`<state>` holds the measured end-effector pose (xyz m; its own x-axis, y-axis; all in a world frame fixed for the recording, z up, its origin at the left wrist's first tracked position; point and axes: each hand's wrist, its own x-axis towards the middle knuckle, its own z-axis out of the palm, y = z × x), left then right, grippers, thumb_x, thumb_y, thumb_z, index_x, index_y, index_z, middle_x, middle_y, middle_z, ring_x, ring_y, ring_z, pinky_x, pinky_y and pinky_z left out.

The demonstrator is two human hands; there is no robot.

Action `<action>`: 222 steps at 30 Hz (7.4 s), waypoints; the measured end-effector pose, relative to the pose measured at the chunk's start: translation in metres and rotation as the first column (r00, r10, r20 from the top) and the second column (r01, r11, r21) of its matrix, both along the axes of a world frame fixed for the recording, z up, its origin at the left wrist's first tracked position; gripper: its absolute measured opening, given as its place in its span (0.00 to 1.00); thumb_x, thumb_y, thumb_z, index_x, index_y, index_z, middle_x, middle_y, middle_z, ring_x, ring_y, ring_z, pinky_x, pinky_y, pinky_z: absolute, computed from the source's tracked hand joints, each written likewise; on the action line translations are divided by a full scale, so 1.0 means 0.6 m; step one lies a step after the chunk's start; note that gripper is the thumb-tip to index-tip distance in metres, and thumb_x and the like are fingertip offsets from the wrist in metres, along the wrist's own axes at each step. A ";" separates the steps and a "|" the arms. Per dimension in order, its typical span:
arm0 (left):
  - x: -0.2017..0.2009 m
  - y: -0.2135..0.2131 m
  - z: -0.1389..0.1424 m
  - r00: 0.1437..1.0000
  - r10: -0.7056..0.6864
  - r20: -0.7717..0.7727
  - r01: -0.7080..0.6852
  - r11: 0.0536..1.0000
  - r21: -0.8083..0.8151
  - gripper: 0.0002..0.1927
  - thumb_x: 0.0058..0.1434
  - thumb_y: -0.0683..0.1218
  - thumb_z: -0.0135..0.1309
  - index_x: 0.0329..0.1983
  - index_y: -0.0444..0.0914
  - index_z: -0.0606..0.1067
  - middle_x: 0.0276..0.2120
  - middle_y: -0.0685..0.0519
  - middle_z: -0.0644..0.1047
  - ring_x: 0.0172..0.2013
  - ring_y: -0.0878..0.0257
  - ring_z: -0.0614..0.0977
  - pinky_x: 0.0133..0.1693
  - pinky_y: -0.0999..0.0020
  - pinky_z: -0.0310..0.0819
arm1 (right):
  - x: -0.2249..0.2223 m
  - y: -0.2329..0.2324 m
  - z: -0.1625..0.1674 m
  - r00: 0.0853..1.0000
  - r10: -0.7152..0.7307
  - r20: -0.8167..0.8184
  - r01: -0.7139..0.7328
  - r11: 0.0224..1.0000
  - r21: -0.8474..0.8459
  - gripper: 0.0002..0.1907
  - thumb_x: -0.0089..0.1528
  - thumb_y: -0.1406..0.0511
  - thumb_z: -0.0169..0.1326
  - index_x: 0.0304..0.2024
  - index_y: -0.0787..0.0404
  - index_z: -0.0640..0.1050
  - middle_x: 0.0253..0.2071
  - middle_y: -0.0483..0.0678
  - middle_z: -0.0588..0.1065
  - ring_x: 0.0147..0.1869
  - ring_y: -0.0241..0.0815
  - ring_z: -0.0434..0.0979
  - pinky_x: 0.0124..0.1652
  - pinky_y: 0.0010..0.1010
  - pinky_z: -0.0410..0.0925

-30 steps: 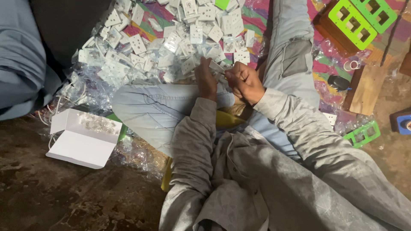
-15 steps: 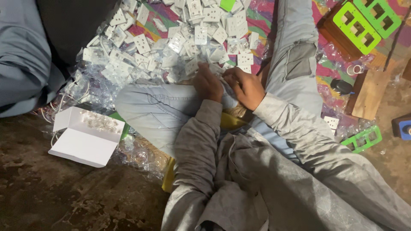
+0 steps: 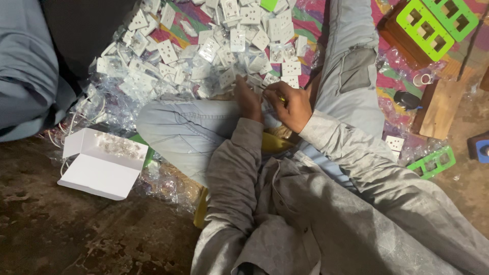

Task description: The person sits on the floor among a large spread of small white plastic switch plates and frames, picking up individual plates, fitting parts together by hand, and setting the handled pieces back on the mat. Other people nearby handle the same components.

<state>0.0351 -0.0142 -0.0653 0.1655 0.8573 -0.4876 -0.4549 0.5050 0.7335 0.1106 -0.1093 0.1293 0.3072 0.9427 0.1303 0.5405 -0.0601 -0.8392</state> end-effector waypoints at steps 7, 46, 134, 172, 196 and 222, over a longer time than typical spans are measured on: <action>-0.008 -0.013 0.072 0.831 -0.059 0.553 0.251 0.927 -0.278 0.12 0.73 0.51 0.43 0.36 0.41 0.72 0.28 0.57 0.72 0.27 0.66 0.76 0.28 0.70 0.69 | 0.011 -0.002 0.002 0.992 0.123 -0.020 -0.123 0.992 0.022 0.07 0.69 0.69 0.52 0.45 0.68 0.78 0.32 0.54 0.80 0.34 0.45 0.83 0.36 0.32 0.72; 0.026 -0.035 0.133 0.951 -0.128 -0.283 0.249 0.857 0.451 0.26 0.79 0.60 0.41 0.51 0.33 0.73 0.41 0.47 0.78 0.40 0.54 0.80 0.39 0.60 0.74 | 0.076 0.027 -0.078 0.669 -0.257 -0.697 0.219 0.965 -0.145 0.07 0.68 0.69 0.55 0.35 0.63 0.79 0.25 0.43 0.73 0.25 0.31 0.69 0.25 0.23 0.60; -0.023 0.029 0.125 0.926 -0.360 -0.112 0.357 0.745 0.563 0.27 0.43 0.25 0.48 0.48 0.34 0.68 0.45 0.48 0.79 0.47 0.61 0.82 0.48 0.68 0.77 | 0.071 0.012 -0.013 0.830 0.031 -0.556 0.021 0.996 0.087 0.05 0.67 0.79 0.58 0.45 0.69 0.78 0.38 0.48 0.77 0.40 0.35 0.80 0.40 0.27 0.74; -0.010 -0.005 0.212 0.783 -0.621 0.017 0.527 0.678 0.512 0.27 0.59 0.30 0.64 0.60 0.31 0.70 0.54 0.46 0.77 0.55 0.59 0.81 0.55 0.63 0.82 | 0.083 0.030 -0.061 0.767 -0.307 -0.564 0.395 0.918 0.038 0.03 0.66 0.73 0.57 0.42 0.65 0.77 0.38 0.45 0.79 0.40 0.32 0.78 0.41 0.22 0.71; -0.021 -0.011 0.186 0.847 -0.048 -0.529 0.455 0.582 0.674 0.32 0.51 0.38 0.73 0.60 0.36 0.75 0.59 0.46 0.78 0.57 0.56 0.82 0.52 0.64 0.84 | 0.091 0.023 -0.008 0.992 -0.093 0.090 0.092 0.996 0.014 0.10 0.58 0.67 0.69 0.40 0.64 0.84 0.32 0.52 0.77 0.33 0.44 0.76 0.34 0.33 0.67; -0.022 0.010 0.097 0.825 -0.107 -0.555 0.365 0.850 0.379 0.31 0.46 0.47 0.71 0.55 0.36 0.77 0.38 0.44 0.84 0.34 0.59 0.86 0.40 0.61 0.79 | -0.340 0.181 0.144 0.842 0.538 -0.039 -0.528 0.838 0.139 0.07 0.64 0.68 0.64 0.44 0.62 0.83 0.39 0.49 0.81 0.38 0.39 0.80 0.38 0.34 0.73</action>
<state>0.0216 -0.0081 -0.0070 0.2398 0.9624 -0.1276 0.1251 0.0997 0.9871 -0.0932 -0.0005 0.2160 -0.2255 0.9422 0.2477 0.3972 0.3211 -0.8597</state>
